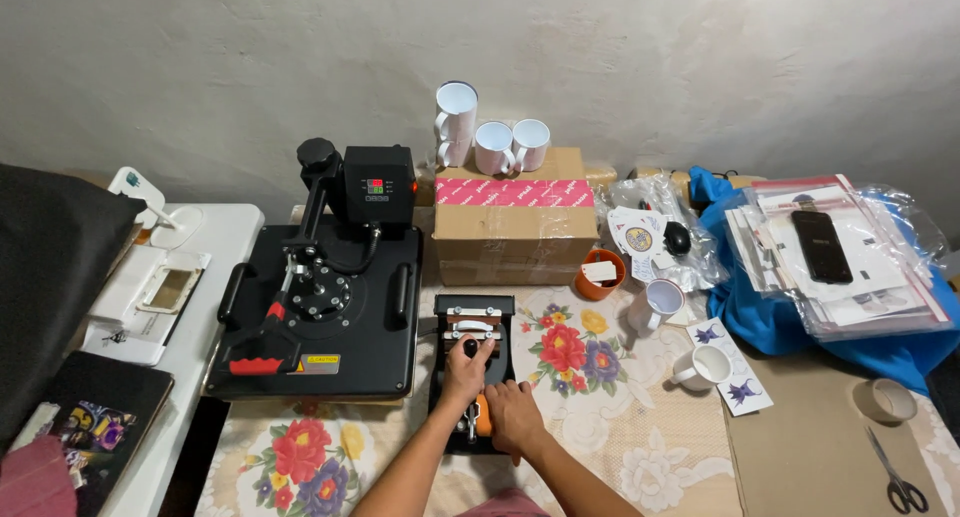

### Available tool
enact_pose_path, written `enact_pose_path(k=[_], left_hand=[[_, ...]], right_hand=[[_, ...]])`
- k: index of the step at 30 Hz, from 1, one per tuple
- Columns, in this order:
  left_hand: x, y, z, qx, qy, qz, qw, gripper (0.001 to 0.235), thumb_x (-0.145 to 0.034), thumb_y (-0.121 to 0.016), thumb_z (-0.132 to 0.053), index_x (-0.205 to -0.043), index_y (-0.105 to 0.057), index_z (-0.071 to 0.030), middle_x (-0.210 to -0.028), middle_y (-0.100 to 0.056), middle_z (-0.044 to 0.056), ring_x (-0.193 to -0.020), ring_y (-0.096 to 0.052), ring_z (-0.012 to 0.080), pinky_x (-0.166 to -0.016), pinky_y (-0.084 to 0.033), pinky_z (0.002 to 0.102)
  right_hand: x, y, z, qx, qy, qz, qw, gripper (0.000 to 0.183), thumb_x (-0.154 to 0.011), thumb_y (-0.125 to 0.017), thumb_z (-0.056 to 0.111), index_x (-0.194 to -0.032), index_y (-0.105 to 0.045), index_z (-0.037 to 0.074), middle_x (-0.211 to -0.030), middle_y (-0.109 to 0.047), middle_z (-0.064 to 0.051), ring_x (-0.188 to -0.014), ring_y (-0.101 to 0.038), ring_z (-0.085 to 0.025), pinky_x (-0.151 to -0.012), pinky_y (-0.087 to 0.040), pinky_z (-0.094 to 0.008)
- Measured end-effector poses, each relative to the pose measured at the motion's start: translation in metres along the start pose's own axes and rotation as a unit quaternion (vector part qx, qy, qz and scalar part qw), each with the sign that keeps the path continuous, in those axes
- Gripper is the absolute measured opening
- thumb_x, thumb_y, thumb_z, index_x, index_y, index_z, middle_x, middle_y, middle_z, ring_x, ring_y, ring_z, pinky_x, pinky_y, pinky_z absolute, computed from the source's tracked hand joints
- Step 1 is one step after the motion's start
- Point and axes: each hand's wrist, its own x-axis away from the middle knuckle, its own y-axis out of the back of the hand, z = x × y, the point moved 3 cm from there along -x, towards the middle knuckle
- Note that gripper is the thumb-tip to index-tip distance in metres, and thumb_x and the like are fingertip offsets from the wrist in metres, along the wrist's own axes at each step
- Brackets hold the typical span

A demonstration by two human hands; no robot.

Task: Preparing ceramic mugs with printed designs and using a heat press machine to transfer the artwork.

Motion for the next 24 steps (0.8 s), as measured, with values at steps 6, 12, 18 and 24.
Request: enact_pose_path(k=[6, 12, 18, 24], left_hand=[[0.001, 0.001, -0.004, -0.022, 0.026, 0.001, 0.999, 0.041, -0.104, -0.075, -0.054, -0.098, -0.059, -0.016, -0.058, -0.045, -0.003, -0.052, -0.038, 0.0150, -0.056, -0.032, 0.037], [0.006, 0.003, -0.013, -0.057, 0.041, -0.010, 0.997, 0.059, -0.099, -0.067, -0.067, -0.118, -0.071, -0.011, -0.064, -0.052, -0.003, -0.066, -0.051, 0.0168, -0.070, -0.043, 0.037], [0.002, -0.001, -0.002, 0.034, -0.034, -0.016, 0.999, 0.060, -0.109, -0.053, -0.068, -0.079, -0.051, -0.016, -0.059, -0.044, -0.002, -0.052, -0.042, 0.0158, -0.056, -0.034, 0.038], [-0.006, -0.006, 0.011, 0.091, -0.054, -0.017, 0.994, 0.054, -0.118, -0.048, -0.051, -0.077, -0.048, -0.016, -0.059, -0.041, 0.000, -0.048, -0.039, 0.0151, -0.047, -0.029, 0.034]], right_hand=[[0.000, -0.002, -0.001, 0.010, 0.003, -0.001, 1.000, 0.058, -0.080, -0.083, 0.020, -0.132, -0.058, 0.012, -0.120, -0.066, -0.010, -0.112, -0.058, -0.033, -0.103, -0.041, -0.049], [-0.001, -0.005, -0.003, -0.014, 0.008, -0.022, 1.000, 0.051, -0.074, -0.083, 0.015, -0.118, -0.058, 0.012, -0.111, -0.068, -0.010, -0.107, -0.058, -0.033, -0.097, -0.040, -0.049], [0.001, 0.000, -0.002, -0.004, 0.004, -0.002, 1.000, 0.051, -0.076, -0.086, 0.017, -0.118, -0.058, 0.013, -0.112, -0.065, -0.010, -0.107, -0.057, -0.033, -0.099, -0.041, -0.049], [-0.001, -0.005, -0.004, -0.015, 0.010, -0.018, 1.000, 0.047, -0.077, -0.082, 0.016, -0.118, -0.058, 0.013, -0.114, -0.066, -0.011, -0.108, -0.058, -0.033, -0.100, -0.040, -0.049]])
